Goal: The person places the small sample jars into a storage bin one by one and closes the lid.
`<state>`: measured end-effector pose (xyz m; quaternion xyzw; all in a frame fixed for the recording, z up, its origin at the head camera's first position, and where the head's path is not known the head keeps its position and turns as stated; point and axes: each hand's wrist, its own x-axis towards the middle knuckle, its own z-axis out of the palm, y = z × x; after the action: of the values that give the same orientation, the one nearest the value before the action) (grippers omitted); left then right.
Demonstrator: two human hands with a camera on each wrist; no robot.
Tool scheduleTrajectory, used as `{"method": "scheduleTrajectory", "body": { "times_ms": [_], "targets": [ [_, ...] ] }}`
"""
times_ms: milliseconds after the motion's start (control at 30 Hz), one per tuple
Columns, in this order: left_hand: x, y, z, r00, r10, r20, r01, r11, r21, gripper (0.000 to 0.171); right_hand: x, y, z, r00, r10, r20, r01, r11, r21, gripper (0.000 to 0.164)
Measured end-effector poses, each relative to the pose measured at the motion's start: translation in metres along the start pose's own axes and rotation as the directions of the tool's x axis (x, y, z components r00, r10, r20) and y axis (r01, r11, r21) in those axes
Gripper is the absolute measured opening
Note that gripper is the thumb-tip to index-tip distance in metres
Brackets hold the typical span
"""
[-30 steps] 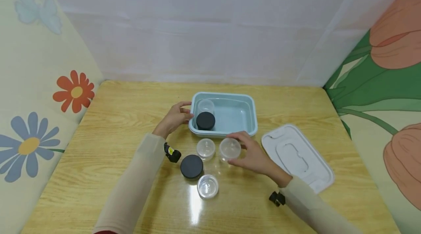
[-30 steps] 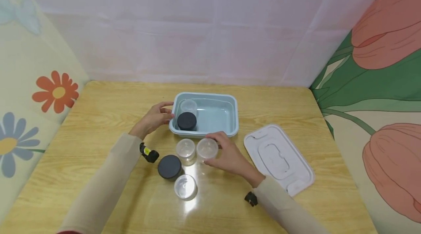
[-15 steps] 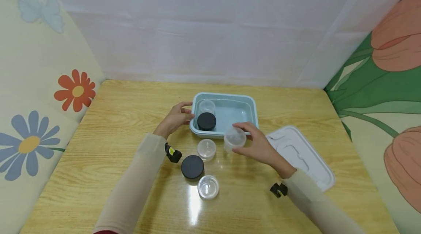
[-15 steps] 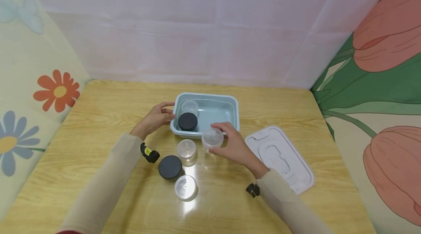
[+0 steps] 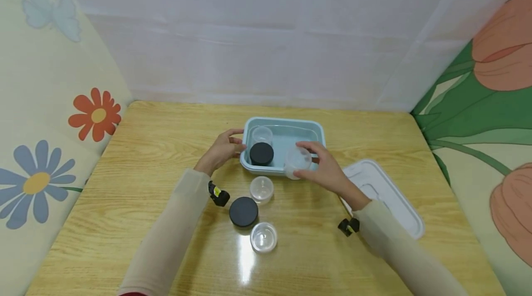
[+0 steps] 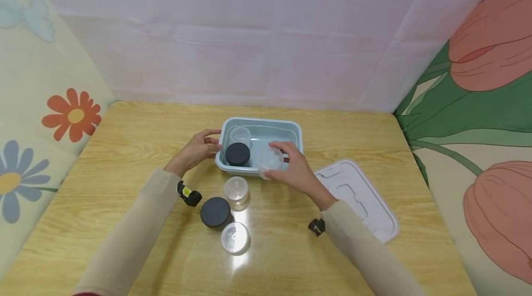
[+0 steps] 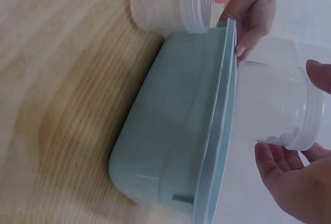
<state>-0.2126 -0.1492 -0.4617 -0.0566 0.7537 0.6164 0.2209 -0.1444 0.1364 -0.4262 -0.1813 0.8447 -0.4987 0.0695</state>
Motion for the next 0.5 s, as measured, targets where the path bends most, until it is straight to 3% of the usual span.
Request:
{"method": "scheduleTrajectory", "body": {
  "times_ms": [233,500],
  "targets": [
    [-0.001,0.002,0.0,1.0,-0.001,-0.004,0.001,1.0,0.025,0.061,0.026,0.008,-0.002,0.998,0.035,-0.045,-0.035,0.999,0.004,0.066],
    [-0.002,0.004,0.001,1.0,-0.012,-0.005,0.012,1.0,0.02,0.061,0.05,0.015,0.004,0.996,0.079,-0.036,-0.08,0.996,-0.029,0.067]
  ]
}}
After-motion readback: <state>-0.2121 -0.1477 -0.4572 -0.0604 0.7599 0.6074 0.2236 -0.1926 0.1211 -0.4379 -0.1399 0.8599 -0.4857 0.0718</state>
